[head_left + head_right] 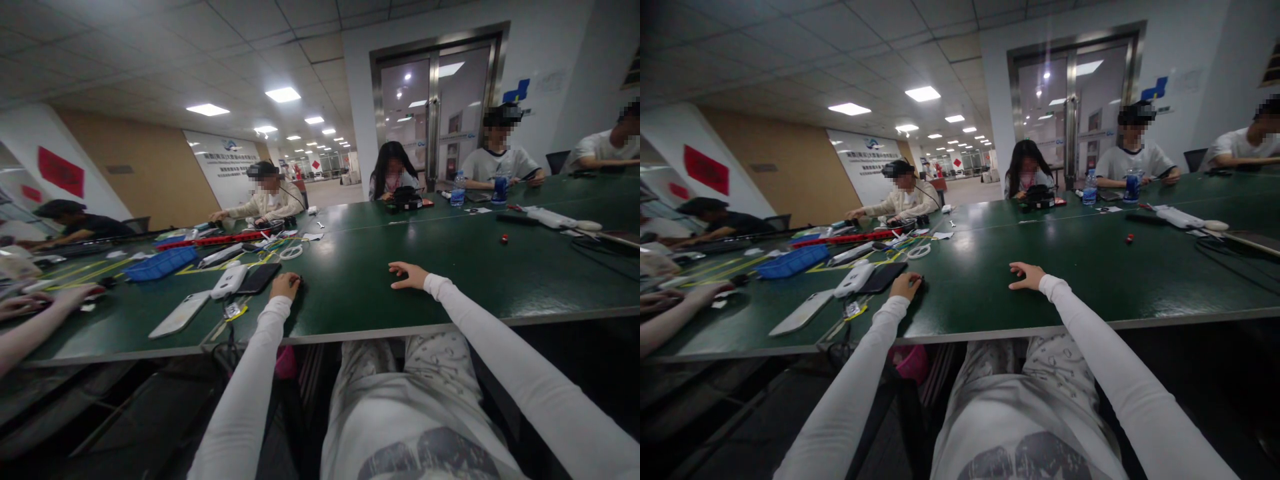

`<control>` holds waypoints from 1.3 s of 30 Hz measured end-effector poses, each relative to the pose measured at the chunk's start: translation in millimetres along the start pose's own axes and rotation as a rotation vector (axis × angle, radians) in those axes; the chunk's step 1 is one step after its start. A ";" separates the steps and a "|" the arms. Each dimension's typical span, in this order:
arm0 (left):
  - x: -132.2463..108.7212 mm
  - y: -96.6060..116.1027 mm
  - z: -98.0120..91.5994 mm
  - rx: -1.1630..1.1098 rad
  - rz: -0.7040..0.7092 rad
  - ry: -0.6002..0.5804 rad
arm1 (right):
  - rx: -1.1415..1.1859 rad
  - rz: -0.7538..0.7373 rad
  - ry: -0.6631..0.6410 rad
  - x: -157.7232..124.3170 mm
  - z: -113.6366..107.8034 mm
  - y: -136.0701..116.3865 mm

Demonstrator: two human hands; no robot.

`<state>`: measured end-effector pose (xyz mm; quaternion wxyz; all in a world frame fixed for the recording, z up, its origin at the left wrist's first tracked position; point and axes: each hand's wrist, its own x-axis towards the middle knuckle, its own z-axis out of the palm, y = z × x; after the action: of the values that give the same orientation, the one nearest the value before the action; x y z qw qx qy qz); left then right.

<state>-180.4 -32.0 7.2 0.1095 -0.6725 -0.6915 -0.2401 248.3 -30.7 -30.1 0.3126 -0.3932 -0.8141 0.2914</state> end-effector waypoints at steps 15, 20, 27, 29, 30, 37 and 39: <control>-11.2 140.6 39.4 -0.302 0.245 -0.069 | -0.035 0.016 0.002 -1.7 -2.1 -7.0; -24.7 219.0 55.4 -0.460 0.414 -0.143 | -0.085 0.027 0.014 -1.1 -2.6 -10.1; -31.9 251.0 56.9 -0.620 0.439 -0.132 | -0.124 0.039 0.031 -2.6 -4.0 -18.1; -26.4 244.9 50.7 -0.705 0.385 -0.082 | -0.130 0.063 0.035 -2.6 -4.5 -19.2; -22.3 239.8 46.6 -0.759 0.336 -0.033 | -0.131 0.071 0.036 -2.5 -4.7 -19.6; 4.8 198.0 19.9 -1.007 -0.265 0.434 | -0.125 0.095 0.022 -3.1 -7.4 -22.5; 3.0 197.9 18.4 -1.051 -0.267 0.416 | -0.122 0.101 0.024 -3.8 -7.8 -23.3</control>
<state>17.0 -24.5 29.3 -0.1369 -0.4822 -0.5224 -0.6898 245.3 -44.1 -9.4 0.2824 -0.4554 -0.8059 0.2518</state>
